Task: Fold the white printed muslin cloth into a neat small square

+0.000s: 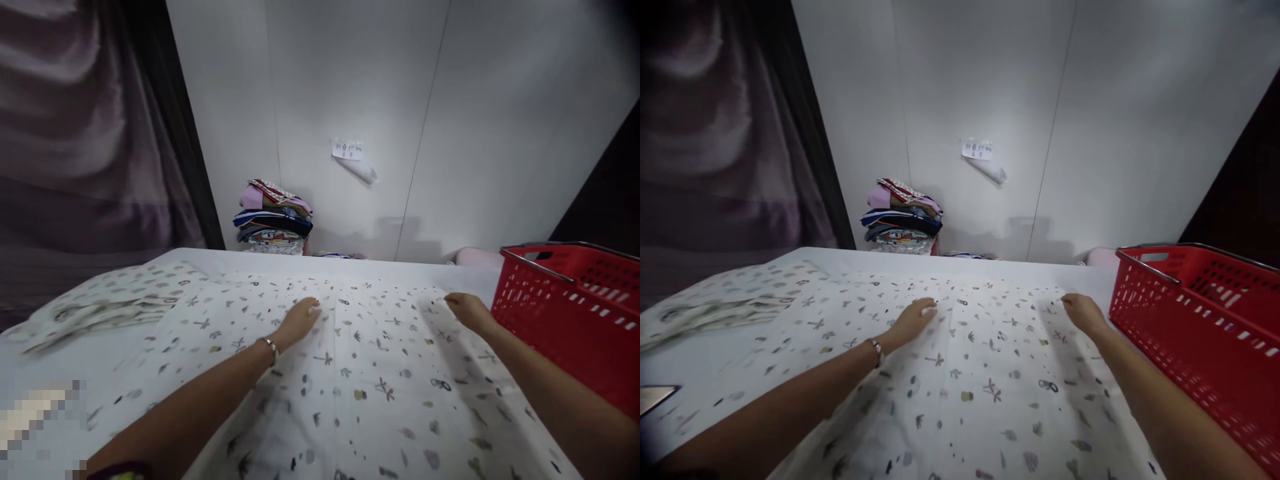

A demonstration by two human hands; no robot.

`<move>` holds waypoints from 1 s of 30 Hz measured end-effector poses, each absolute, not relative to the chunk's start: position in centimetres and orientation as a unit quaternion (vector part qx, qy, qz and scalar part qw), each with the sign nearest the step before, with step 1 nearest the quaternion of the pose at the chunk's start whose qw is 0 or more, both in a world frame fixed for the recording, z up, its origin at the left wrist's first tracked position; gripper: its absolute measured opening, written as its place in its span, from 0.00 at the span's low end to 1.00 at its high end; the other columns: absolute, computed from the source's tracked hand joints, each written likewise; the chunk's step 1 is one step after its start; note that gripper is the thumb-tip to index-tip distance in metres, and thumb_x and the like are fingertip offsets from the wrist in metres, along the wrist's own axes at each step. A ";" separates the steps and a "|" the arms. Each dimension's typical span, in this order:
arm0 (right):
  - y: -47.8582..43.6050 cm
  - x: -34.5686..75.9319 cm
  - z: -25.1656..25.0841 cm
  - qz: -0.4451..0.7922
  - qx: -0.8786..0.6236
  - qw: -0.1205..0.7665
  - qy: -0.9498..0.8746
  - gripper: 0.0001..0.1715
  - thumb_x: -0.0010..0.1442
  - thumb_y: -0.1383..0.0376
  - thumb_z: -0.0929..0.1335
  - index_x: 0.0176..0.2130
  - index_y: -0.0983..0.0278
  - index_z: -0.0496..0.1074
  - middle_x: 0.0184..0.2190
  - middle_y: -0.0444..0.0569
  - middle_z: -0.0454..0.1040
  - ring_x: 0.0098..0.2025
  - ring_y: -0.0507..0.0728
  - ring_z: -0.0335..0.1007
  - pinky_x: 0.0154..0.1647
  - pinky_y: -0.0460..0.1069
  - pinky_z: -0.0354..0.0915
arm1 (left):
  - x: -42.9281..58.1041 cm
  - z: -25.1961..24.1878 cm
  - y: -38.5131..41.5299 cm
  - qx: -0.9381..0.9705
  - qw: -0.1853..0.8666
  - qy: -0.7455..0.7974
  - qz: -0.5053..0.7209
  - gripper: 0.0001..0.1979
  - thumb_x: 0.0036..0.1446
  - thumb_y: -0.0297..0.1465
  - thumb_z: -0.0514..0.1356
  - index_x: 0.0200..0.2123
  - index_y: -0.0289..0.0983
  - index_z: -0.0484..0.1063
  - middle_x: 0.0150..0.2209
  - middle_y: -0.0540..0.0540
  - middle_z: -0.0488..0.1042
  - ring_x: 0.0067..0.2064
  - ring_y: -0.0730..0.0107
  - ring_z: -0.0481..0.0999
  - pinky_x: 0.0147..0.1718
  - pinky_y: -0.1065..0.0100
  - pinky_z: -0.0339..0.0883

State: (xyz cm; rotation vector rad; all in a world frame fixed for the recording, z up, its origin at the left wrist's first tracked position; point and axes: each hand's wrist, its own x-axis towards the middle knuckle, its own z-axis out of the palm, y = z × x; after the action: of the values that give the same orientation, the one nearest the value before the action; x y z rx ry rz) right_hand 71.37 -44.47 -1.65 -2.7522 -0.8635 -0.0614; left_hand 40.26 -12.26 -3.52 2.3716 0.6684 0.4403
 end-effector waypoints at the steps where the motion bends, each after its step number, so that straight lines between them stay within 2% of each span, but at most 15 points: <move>1: -43.2 70.8 -2.1 -0.014 -0.942 0.132 -0.308 0.17 0.58 0.68 0.61 0.41 0.64 0.76 0.42 0.50 0.77 0.44 0.57 0.71 0.45 0.47 0.62 | 40.8 -3.5 -10.6 0.915 0.262 0.257 0.165 0.17 0.57 0.36 0.52 0.46 0.34 0.71 0.54 0.38 0.69 0.55 0.57 0.67 0.55 0.63 0.58; 5: -38.4 68.8 -2.6 0.002 -0.928 0.141 -0.345 0.17 0.58 0.69 0.60 0.40 0.63 0.77 0.43 0.49 0.76 0.44 0.57 0.71 0.45 0.46 0.61 | 42.2 -3.6 -5.9 0.934 0.167 0.279 0.148 0.16 0.59 0.32 0.50 0.47 0.32 0.70 0.51 0.37 0.70 0.54 0.56 0.66 0.55 0.59 0.56; 9: -34.1 67.8 -2.8 0.021 -0.927 0.143 -0.346 0.19 0.60 0.68 0.60 0.46 0.63 0.75 0.45 0.51 0.75 0.44 0.57 0.71 0.44 0.46 0.62 | 43.4 -4.2 -3.5 0.947 0.107 0.279 0.123 0.16 0.59 0.30 0.49 0.45 0.33 0.71 0.50 0.37 0.71 0.54 0.53 0.66 0.54 0.56 0.57; 14: -28.7 68.9 -3.8 0.038 -0.931 0.141 -0.334 0.22 0.63 0.66 0.59 0.53 0.64 0.71 0.43 0.52 0.76 0.44 0.56 0.72 0.43 0.46 0.64 | 46.0 -4.6 -1.4 0.961 0.058 0.252 0.099 0.17 0.61 0.29 0.46 0.44 0.36 0.72 0.49 0.38 0.72 0.53 0.57 0.66 0.51 0.60 0.60; 16: -26.8 69.6 -4.4 0.043 -0.935 0.134 -0.326 0.22 0.63 0.66 0.59 0.53 0.64 0.70 0.45 0.53 0.75 0.45 0.57 0.71 0.45 0.47 0.64 | 47.2 -4.7 -0.7 0.965 0.044 0.241 0.088 0.16 0.60 0.27 0.46 0.43 0.37 0.73 0.47 0.40 0.73 0.52 0.58 0.67 0.49 0.62 0.61; 21: -24.0 70.2 -5.8 0.055 -0.946 0.094 -0.305 0.21 0.59 0.69 0.62 0.51 0.62 0.72 0.51 0.55 0.70 0.49 0.61 0.69 0.47 0.51 0.64 | 49.0 -5.3 0.1 0.971 0.011 0.224 0.078 0.14 0.59 0.26 0.48 0.39 0.37 0.74 0.42 0.39 0.73 0.49 0.57 0.68 0.46 0.61 0.62; 26: -23.6 70.2 -5.6 0.059 -0.949 0.056 -0.304 0.17 0.56 0.71 0.63 0.44 0.63 0.74 0.46 0.56 0.73 0.45 0.61 0.71 0.42 0.51 0.65 | 49.6 -5.0 0.0 0.970 -0.008 0.224 0.097 0.12 0.57 0.25 0.51 0.37 0.36 0.74 0.42 0.38 0.71 0.51 0.56 0.65 0.48 0.60 0.60; 30: -23.7 69.8 -5.0 0.054 -0.949 0.042 -0.309 0.13 0.55 0.72 0.63 0.40 0.65 0.73 0.42 0.57 0.74 0.43 0.62 0.71 0.38 0.51 0.65 | 49.7 -3.7 -0.5 0.965 -0.015 0.235 0.112 0.16 0.54 0.20 0.49 0.39 0.36 0.74 0.44 0.37 0.70 0.53 0.57 0.64 0.49 0.60 0.60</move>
State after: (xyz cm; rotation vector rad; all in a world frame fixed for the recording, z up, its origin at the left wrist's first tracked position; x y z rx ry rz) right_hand 69.75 -23.65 -5.00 -2.9028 -0.9449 0.1637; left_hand 49.69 -0.46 -3.67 3.0620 0.7469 0.3558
